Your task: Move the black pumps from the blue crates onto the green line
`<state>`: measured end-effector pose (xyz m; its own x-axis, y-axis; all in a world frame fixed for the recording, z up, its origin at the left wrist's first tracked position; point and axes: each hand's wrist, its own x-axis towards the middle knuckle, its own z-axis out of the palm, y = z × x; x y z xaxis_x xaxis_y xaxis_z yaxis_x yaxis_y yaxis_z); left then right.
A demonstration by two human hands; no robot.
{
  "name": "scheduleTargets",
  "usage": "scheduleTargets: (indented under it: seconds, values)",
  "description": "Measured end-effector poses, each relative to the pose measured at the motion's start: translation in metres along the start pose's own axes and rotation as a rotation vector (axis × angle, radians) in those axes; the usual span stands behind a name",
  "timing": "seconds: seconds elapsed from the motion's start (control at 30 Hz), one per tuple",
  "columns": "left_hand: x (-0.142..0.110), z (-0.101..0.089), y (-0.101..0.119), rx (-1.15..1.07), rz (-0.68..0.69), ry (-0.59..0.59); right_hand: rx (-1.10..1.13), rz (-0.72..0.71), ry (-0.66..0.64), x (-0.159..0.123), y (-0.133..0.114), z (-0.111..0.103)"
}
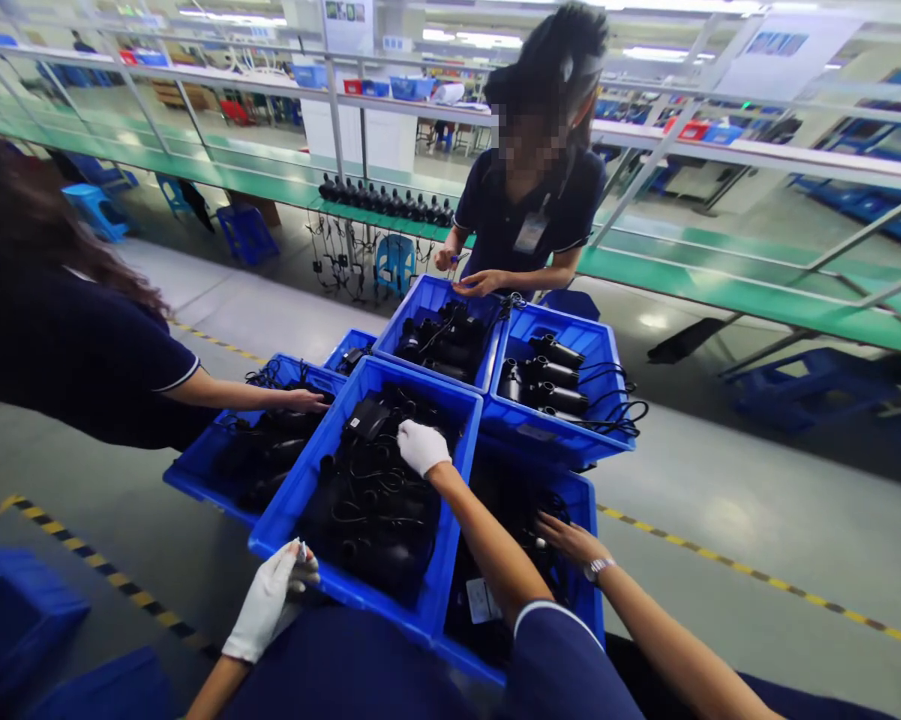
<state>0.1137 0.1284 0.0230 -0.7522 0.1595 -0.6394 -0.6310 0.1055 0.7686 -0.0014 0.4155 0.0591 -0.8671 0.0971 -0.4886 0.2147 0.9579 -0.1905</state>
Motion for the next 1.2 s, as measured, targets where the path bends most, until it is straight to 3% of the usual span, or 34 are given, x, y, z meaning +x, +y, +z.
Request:
scheduleTargets:
  seconds: [0.13, 0.2, 0.27, 0.33, 0.43, 0.6, 0.7, 0.87, 1.03, 1.1, 1.2]
  values:
    - [-0.007, 0.000, 0.013, -0.060, 0.055, -0.059, 0.424, -0.350, -0.062, -0.070, -0.054, 0.005]
    - [-0.010, 0.002, 0.016, -0.070, 0.105, -0.062, 0.450, -0.488, -0.143, -0.098, -0.080, 0.010]
    - [-0.015, 0.002, 0.017, -0.062, 0.151, -0.012, 0.367, -0.514, -0.165, -0.118, -0.100, 0.014]
    - [-0.021, 0.000, 0.016, -0.058, 0.176, -0.014, 0.236, -0.471, -0.134, -0.130, -0.114, 0.018]
    - [-0.030, -0.009, 0.009, 0.010, 0.168, -0.146, 0.068, -0.399, -0.093, -0.145, -0.126, 0.022]
    - [-0.027, -0.032, -0.011, 0.173, 0.036, -0.220, 0.020, -0.329, -0.168, -0.164, -0.136, 0.031]
    - [-0.027, -0.045, -0.018, 0.141, -0.048, -0.290, 0.096, -0.244, -0.190, -0.174, -0.141, 0.037]
    - [-0.039, -0.066, -0.013, 0.210, -0.027, -0.419, 0.320, -0.052, -0.141, -0.198, -0.154, 0.054]
    - [-0.049, -0.072, -0.002, 0.249, -0.086, -0.476, 0.641, 0.049, 0.015, -0.231, -0.169, 0.076]
    - [-0.054, -0.072, 0.004, 0.248, -0.102, -0.564, 0.705, 0.095, 0.109, -0.243, -0.176, 0.084]
    - [-0.060, -0.075, 0.014, 0.296, -0.065, -0.793, 0.749, 0.066, 0.266, -0.256, -0.189, 0.098]
